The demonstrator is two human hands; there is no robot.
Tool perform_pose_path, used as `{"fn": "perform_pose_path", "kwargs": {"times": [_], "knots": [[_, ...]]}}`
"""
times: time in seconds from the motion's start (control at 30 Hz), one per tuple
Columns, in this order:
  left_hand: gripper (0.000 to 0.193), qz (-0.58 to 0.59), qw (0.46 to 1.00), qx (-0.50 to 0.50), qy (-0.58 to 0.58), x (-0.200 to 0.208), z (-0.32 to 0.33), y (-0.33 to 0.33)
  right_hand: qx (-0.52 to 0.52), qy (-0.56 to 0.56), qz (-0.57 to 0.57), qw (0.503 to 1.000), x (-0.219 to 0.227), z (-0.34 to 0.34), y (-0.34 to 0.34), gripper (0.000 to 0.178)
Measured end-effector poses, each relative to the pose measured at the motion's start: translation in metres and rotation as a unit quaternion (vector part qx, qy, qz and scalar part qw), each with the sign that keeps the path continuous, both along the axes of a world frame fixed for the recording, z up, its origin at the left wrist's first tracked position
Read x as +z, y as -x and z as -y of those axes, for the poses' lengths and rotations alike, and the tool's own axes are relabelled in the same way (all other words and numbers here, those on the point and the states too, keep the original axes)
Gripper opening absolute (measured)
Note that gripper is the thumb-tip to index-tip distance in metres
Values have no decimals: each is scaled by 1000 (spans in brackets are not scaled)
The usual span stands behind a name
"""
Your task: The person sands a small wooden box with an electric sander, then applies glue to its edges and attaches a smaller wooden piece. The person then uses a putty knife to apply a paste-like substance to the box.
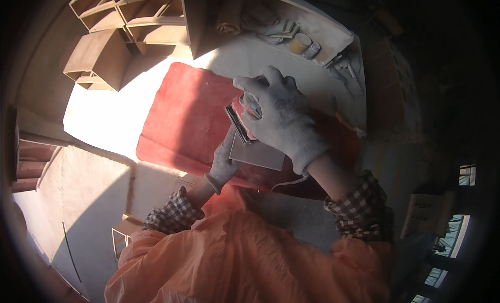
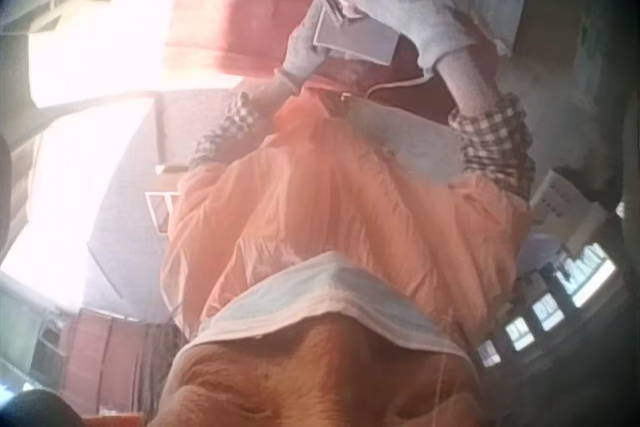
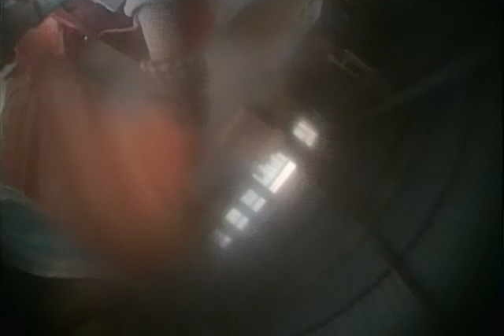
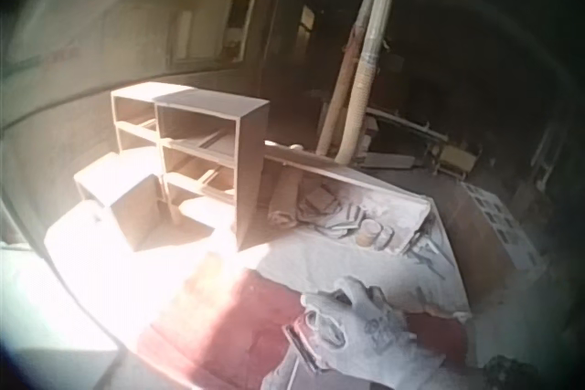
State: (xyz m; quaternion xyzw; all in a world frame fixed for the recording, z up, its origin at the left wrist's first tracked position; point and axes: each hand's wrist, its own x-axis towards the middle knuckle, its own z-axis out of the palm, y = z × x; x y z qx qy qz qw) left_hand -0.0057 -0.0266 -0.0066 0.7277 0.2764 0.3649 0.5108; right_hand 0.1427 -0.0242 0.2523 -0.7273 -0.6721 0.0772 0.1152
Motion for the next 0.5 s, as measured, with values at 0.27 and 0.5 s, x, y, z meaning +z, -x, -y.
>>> {"fn": "perform_pose_path", "kwargs": {"times": [0.27, 0.5], "knots": [[86, 23, 999, 37, -11, 22, -2, -2, -66, -6, 87, 994, -6, -33, -23, 59], [85, -37, 998, -10, 57, 38, 6, -5, -139, -11, -16, 990, 1, -66, -28, 55]]}}
